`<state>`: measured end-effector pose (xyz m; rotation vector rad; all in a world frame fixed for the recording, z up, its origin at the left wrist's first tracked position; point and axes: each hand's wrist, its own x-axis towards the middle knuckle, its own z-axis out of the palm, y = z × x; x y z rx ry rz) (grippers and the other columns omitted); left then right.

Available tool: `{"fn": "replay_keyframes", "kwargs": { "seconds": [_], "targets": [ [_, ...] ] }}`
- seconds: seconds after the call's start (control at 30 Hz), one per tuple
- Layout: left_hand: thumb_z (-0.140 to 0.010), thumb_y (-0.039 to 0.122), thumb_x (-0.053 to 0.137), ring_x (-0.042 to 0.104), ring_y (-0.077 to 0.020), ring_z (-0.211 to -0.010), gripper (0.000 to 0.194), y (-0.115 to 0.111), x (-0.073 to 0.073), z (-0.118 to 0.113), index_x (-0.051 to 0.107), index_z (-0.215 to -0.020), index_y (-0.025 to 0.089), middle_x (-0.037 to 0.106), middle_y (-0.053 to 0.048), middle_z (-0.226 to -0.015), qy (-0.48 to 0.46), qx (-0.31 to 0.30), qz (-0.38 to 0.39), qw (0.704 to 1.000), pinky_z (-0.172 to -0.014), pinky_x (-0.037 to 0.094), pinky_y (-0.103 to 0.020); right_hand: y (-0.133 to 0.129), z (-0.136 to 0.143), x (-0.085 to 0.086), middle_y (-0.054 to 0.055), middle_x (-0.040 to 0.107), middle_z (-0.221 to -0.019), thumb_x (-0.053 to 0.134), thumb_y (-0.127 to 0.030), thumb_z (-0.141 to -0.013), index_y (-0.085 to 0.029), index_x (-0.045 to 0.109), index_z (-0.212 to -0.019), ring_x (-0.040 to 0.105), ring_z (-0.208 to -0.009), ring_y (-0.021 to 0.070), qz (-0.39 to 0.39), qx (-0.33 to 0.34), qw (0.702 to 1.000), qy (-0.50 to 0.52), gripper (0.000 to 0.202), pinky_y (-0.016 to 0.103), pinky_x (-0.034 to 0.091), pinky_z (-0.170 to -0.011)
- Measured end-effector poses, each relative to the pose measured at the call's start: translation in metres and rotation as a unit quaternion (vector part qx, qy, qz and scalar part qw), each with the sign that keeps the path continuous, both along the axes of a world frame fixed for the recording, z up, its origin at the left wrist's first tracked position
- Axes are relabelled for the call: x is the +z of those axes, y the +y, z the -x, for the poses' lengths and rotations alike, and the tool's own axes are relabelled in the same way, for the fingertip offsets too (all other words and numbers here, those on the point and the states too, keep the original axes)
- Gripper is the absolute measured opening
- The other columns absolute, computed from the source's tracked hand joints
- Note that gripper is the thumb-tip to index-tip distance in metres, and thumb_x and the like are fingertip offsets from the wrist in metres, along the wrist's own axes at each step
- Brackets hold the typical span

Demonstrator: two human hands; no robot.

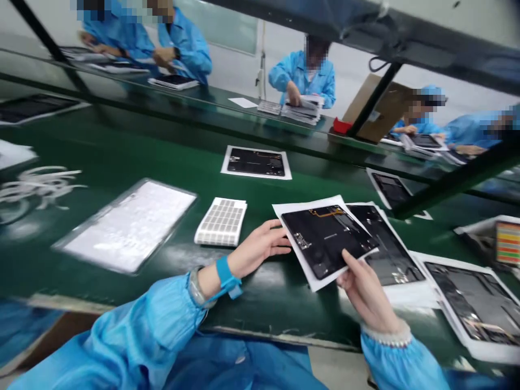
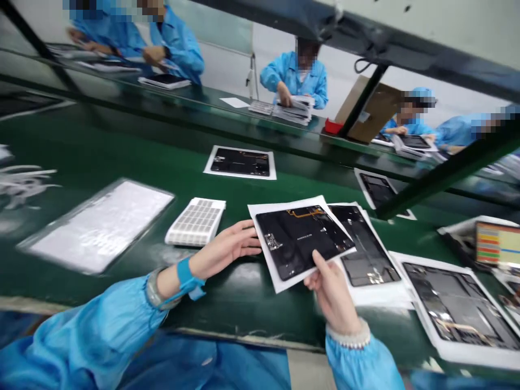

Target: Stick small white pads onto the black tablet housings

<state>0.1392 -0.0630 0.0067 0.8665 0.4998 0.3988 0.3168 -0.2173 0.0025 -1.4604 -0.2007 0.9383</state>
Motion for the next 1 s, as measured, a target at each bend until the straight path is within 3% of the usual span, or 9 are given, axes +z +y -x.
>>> {"fn": "replay_keyframes", "kwargs": {
  "seconds": [0.1, 0.17, 0.3, 0.4, 0.5, 0.57, 0.63, 0.77, 1.0],
  "targets": [
    [-0.084, 0.031, 0.060, 0.066, -0.0169, -0.083, 0.042, 0.009, -0.003, 0.053, 0.052, -0.122, 0.015, 0.067, -0.010, -0.100, 0.070, -0.044, -0.115, 0.990, -0.073, 0.052, -0.028, -0.006, 0.041, -0.011, -0.001, 0.051, -0.039, 0.078, -0.050, -0.063, -0.019, 0.046, -0.052, 0.047, -0.039, 0.0084, 0.059, 0.033, 0.998, 0.012, 0.046, 0.017, 0.041, -0.039],
    [-0.086, 0.034, 0.056, 0.065, -0.0159, -0.075, 0.034, 0.017, -0.001, 0.088, 0.060, -0.113, 0.014, 0.069, -0.008, -0.092, 0.145, -0.008, -0.255, 0.956, -0.068, 0.050, -0.026, -0.014, 0.048, -0.017, 0.001, 0.057, -0.046, 0.079, -0.056, -0.059, -0.020, 0.047, -0.056, 0.053, -0.045, 0.0110, 0.108, 0.074, 0.991, 0.021, 0.048, 0.019, 0.046, -0.045],
    [-0.089, 0.034, 0.049, 0.063, -0.0158, -0.080, 0.026, 0.049, 0.013, 0.141, 0.066, -0.098, 0.016, 0.069, -0.004, -0.088, 0.273, 0.189, -0.503, 0.798, -0.073, 0.048, -0.025, -0.032, 0.015, -0.027, 0.007, 0.064, -0.056, 0.068, -0.070, -0.058, -0.020, 0.053, -0.064, 0.056, -0.042, 0.0170, 0.273, 0.241, 0.931, -0.037, 0.052, 0.024, 0.040, -0.035],
    [-0.093, 0.032, 0.043, 0.062, -0.0167, -0.089, 0.028, 0.085, 0.020, 0.144, 0.065, -0.102, 0.018, 0.068, -0.003, -0.100, 0.339, 0.162, -0.606, 0.701, -0.080, 0.046, -0.027, -0.031, -0.018, -0.015, 0.006, 0.057, -0.045, 0.056, -0.078, -0.057, -0.020, 0.057, -0.058, 0.049, -0.031, 0.0167, 0.351, 0.306, 0.865, -0.187, 0.058, 0.028, 0.039, -0.034],
    [-0.094, 0.035, 0.042, 0.057, -0.0202, -0.108, 0.034, 0.118, 0.015, 0.117, 0.058, -0.117, 0.016, 0.062, -0.007, -0.120, 0.414, 0.049, -0.668, 0.616, -0.090, 0.042, -0.030, -0.001, -0.019, 0.015, 0.005, 0.058, -0.049, 0.044, -0.074, -0.074, -0.020, 0.057, -0.057, 0.052, -0.040, 0.0154, 0.268, 0.370, 0.828, -0.324, 0.058, 0.027, 0.044, -0.045],
    [-0.086, 0.040, 0.056, 0.052, -0.0250, -0.115, 0.043, 0.132, 0.007, 0.094, 0.056, -0.121, 0.015, 0.060, -0.010, -0.124, 0.427, 0.007, -0.674, 0.603, -0.093, 0.040, -0.034, 0.032, 0.002, 0.032, 0.003, 0.056, -0.051, 0.041, -0.065, -0.083, -0.021, 0.055, -0.060, 0.055, -0.049, 0.0156, 0.200, 0.424, 0.788, -0.399, 0.052, 0.026, 0.044, -0.050],
    [-0.077, 0.036, 0.069, 0.055, -0.0274, -0.109, 0.041, 0.138, -0.003, 0.077, 0.062, -0.112, 0.015, 0.066, -0.010, -0.111, 0.428, -0.014, -0.676, 0.599, -0.092, 0.037, -0.038, 0.065, 0.029, 0.038, 0.001, 0.056, -0.054, 0.039, -0.058, -0.088, -0.022, 0.053, -0.063, 0.054, -0.051, 0.0151, 0.139, 0.446, 0.749, -0.470, 0.046, 0.025, 0.042, -0.052],
    [-0.082, 0.023, 0.062, 0.058, -0.0230, -0.097, 0.015, 0.129, -0.017, 0.072, 0.067, -0.094, 0.016, 0.070, -0.006, -0.093, 0.427, -0.001, -0.687, 0.588, -0.090, 0.032, -0.039, 0.117, 0.070, 0.029, 0.001, 0.065, -0.073, 0.042, -0.041, -0.092, -0.023, 0.057, -0.078, 0.060, -0.064, 0.0180, 0.051, 0.457, 0.685, -0.565, 0.027, 0.028, 0.042, -0.061],
    [-0.088, 0.033, 0.059, 0.057, -0.0196, -0.095, 0.017, 0.119, -0.018, 0.096, 0.070, -0.087, 0.020, 0.071, -0.002, -0.089, 0.395, 0.022, -0.715, 0.576, -0.085, 0.028, -0.036, 0.185, 0.095, 0.008, 0.004, 0.065, -0.090, 0.050, -0.021, -0.088, -0.020, 0.058, -0.092, 0.062, -0.081, 0.0185, -0.075, 0.403, 0.660, -0.630, 0.009, 0.029, 0.045, -0.073]
  ]
}}
